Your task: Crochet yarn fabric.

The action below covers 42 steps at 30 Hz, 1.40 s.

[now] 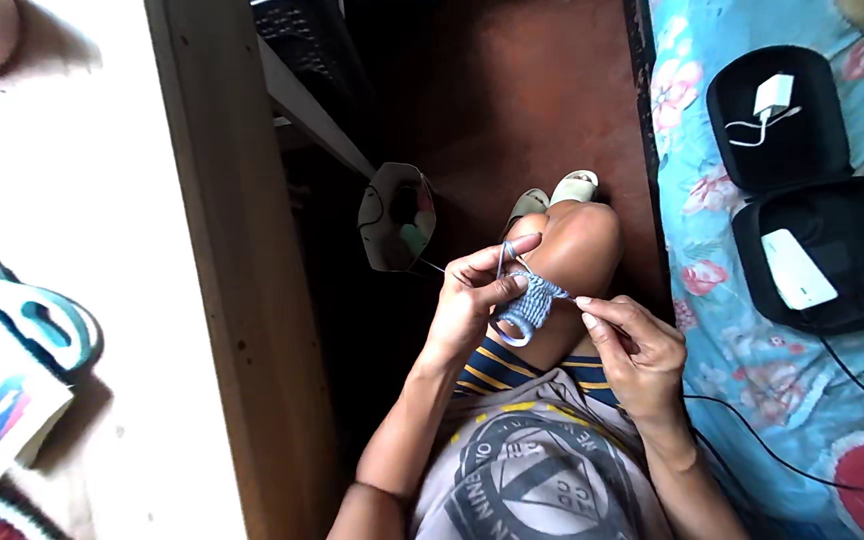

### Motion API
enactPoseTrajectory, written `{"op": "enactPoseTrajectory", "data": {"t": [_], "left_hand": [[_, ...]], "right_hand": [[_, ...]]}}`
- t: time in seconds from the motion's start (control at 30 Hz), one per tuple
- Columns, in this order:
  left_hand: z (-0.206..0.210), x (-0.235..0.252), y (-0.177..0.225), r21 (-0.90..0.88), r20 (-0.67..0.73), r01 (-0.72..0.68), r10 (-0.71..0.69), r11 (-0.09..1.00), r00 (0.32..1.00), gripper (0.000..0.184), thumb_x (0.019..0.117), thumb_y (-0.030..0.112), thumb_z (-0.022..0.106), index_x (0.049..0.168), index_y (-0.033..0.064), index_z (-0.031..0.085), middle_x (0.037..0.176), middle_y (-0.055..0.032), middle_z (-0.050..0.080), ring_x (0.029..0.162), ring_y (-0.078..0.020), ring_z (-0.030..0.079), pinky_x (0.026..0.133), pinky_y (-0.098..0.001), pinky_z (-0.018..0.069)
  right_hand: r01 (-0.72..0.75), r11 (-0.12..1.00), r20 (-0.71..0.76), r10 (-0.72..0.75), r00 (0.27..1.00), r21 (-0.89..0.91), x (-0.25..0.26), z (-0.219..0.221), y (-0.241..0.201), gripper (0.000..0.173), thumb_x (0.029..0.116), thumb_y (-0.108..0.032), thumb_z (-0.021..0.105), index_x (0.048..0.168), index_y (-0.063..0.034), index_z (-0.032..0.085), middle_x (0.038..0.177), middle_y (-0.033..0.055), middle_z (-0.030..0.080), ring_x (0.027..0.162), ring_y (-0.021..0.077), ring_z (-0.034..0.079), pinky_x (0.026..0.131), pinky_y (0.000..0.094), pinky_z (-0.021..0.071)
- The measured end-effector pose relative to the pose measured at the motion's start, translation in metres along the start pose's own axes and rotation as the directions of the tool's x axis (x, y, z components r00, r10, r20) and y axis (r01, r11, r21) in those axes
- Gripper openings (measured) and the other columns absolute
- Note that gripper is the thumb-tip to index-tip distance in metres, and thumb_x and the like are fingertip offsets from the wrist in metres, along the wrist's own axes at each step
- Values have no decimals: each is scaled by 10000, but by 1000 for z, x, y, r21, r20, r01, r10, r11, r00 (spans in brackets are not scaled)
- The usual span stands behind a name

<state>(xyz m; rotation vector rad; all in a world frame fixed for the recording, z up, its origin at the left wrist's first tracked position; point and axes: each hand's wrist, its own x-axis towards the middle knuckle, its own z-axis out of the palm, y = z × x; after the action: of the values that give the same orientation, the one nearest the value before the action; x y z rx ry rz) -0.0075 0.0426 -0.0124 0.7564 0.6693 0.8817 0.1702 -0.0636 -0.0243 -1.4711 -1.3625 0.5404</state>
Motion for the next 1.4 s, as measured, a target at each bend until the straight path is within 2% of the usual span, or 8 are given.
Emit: {"op": "enactPoseTrajectory", "data": {"t": [0.13,0.43,0.53,0.7,0.77,0.9,1.1,1.4], "left_hand": [[4,-2,-1,114,10,-45,44,992,999,417,885,-108,583,1282,-16,675,807,-25,697,680,-64,641,658,-226,562],[11,-3,-12,213,59,-22,10,977,998,360,905,-42,603,1240,21,717,1051,-52,749,821,-56,681,750,-229,575],[-7,1,-8,172,117,12,-33,985,993,126,939,144,672,953,81,780,986,-25,745,888,-83,690,802,-274,575],[-58,5,15,485,307,26,-198,874,931,256,875,240,730,644,145,679,926,40,746,791,-23,679,664,-186,561],[-70,5,19,469,383,-46,-156,882,911,299,866,325,751,624,171,664,997,22,759,1024,-102,700,857,-259,575],[-50,11,5,179,417,-276,181,944,891,188,905,371,743,968,205,808,1202,-38,732,1301,-268,589,1154,-462,415],[2,10,-17,249,226,-201,145,947,963,714,877,-32,683,1534,122,447,1110,-39,721,954,-128,696,866,-312,584],[21,3,-22,381,-1,-190,206,905,978,813,866,-80,662,1589,80,328,893,-16,732,711,-71,676,665,-236,584]], "right_hand": [[-120,969,46,112,993,216,2,-1,-2,149,947,3,622,1042,41,730,957,19,733,871,-25,671,804,135,568],[-392,752,315,255,914,529,14,1,2,386,974,-16,560,1324,-119,686,1088,-64,736,723,-71,566,658,115,480],[-479,642,385,294,875,599,18,-3,6,321,965,-28,580,1227,-123,739,911,-83,716,608,-94,471,542,92,381],[-593,505,478,352,805,627,22,-14,14,295,952,-41,605,1191,-121,757,729,-93,641,528,-92,404,484,90,326],[-601,503,493,346,798,621,21,-16,16,291,954,-45,609,1192,-120,758,740,-93,646,530,-92,403,484,90,323],[-608,502,512,332,793,616,21,-13,15,289,958,-50,611,1199,-110,758,745,-91,655,537,-96,414,488,86,329],[-525,601,391,351,851,602,19,-12,7,352,958,2,547,1256,-58,724,777,-54,665,580,-60,477,524,101,379],[-263,961,95,255,962,90,6,1,-4,138,968,-71,577,1070,-6,643,823,-9,680,712,-29,626,674,129,535]]}}
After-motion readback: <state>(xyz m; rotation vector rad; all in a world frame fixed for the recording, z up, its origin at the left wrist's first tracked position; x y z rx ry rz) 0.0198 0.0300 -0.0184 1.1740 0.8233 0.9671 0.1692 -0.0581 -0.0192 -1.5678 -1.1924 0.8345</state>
